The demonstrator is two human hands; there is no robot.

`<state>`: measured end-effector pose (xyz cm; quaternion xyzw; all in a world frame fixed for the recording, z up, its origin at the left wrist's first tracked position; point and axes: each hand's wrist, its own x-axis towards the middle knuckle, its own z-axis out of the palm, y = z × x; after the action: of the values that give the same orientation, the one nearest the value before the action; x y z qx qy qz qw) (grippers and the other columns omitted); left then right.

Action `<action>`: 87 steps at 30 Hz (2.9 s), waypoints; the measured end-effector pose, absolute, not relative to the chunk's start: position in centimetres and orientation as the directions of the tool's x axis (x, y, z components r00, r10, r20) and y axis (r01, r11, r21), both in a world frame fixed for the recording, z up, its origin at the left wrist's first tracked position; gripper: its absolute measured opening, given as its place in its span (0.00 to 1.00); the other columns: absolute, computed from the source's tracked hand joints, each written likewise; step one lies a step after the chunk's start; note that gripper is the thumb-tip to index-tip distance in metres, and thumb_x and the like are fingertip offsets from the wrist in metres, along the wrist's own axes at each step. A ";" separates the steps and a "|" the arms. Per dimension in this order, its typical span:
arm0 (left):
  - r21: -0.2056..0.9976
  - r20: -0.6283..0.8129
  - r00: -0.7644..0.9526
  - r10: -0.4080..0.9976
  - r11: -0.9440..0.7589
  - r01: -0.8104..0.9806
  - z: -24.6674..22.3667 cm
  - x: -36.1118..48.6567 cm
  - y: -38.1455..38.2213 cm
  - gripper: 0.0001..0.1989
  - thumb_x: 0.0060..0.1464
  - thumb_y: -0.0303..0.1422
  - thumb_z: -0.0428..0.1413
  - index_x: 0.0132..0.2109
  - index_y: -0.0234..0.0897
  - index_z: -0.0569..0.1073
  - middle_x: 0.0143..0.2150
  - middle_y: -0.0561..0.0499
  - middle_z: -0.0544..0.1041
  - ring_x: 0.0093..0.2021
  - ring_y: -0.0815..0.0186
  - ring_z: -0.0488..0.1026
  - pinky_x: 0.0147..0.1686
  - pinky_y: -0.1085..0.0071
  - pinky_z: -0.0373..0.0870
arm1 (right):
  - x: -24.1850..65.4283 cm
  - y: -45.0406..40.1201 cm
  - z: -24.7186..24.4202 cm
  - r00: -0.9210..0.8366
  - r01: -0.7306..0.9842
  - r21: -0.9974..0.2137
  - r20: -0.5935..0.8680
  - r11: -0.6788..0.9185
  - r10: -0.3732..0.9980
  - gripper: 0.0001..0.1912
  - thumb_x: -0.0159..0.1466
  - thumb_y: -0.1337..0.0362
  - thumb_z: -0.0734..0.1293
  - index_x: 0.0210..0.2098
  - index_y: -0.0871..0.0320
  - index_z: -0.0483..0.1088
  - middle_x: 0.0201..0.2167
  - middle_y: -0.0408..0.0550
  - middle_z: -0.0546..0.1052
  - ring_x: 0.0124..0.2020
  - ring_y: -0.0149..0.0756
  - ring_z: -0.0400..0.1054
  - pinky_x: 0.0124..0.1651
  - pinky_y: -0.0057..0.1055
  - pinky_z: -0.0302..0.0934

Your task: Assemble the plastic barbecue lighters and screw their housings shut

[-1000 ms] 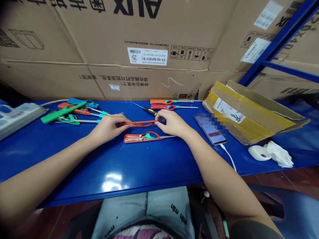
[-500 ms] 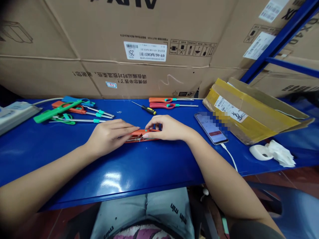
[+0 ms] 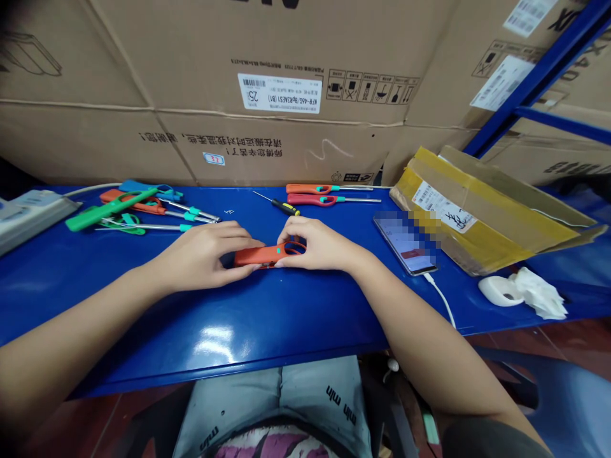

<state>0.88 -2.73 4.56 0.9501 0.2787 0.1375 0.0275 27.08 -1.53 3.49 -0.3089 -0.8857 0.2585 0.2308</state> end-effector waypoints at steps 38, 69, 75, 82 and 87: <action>0.096 0.080 0.814 0.575 -0.817 0.568 4.5 0.1 -2.4 0.15 0.61 0.41 0.54 0.49 0.41 0.80 0.46 0.48 0.81 0.45 0.58 0.78 0.42 0.68 0.71 | 26.2 -1.5 2.2 -0.702 0.471 -0.589 0.201 0.657 0.683 0.14 0.60 0.58 0.76 0.41 0.57 0.75 0.40 0.48 0.75 0.39 0.37 0.69 0.45 0.34 0.63; 0.204 0.023 0.795 0.606 -0.781 0.590 5.1 0.1 -2.4 0.14 0.58 0.37 0.57 0.46 0.37 0.80 0.40 0.49 0.78 0.33 0.65 0.75 0.33 0.70 0.67 | 29.9 -1.0 5.6 -0.649 0.664 -0.647 -0.252 0.374 0.717 0.14 0.62 0.58 0.69 0.44 0.59 0.78 0.40 0.50 0.82 0.40 0.38 0.74 0.41 0.32 0.65; 0.213 0.034 0.803 0.595 -0.789 0.576 5.1 0.0 -2.4 0.14 0.58 0.37 0.56 0.47 0.36 0.80 0.40 0.48 0.78 0.33 0.65 0.75 0.33 0.70 0.68 | 30.1 -1.0 5.5 -0.653 0.665 -0.632 -0.233 0.398 0.720 0.15 0.63 0.59 0.68 0.45 0.60 0.77 0.41 0.50 0.82 0.41 0.38 0.75 0.43 0.31 0.66; 0.217 0.023 0.806 0.592 -0.790 0.574 5.2 0.0 -2.3 0.14 0.59 0.36 0.55 0.47 0.36 0.80 0.41 0.47 0.79 0.37 0.62 0.77 0.36 0.68 0.69 | 30.1 -0.8 5.0 -0.662 0.642 -0.619 -0.150 0.453 0.734 0.12 0.63 0.61 0.70 0.43 0.60 0.78 0.41 0.50 0.82 0.41 0.37 0.76 0.44 0.31 0.67; 0.212 0.012 0.802 0.598 -0.785 0.582 5.2 -0.1 -2.2 0.14 0.59 0.37 0.56 0.47 0.37 0.80 0.41 0.48 0.79 0.36 0.62 0.76 0.36 0.69 0.68 | 29.8 -0.8 5.0 -0.688 0.627 -0.547 -0.057 0.554 0.723 0.10 0.65 0.62 0.69 0.41 0.59 0.80 0.39 0.49 0.81 0.38 0.36 0.74 0.41 0.30 0.65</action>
<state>-0.05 -2.23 5.18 0.9439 0.3124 0.0395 0.0993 29.76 -0.82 5.03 -0.3849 -0.8771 0.2736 0.0875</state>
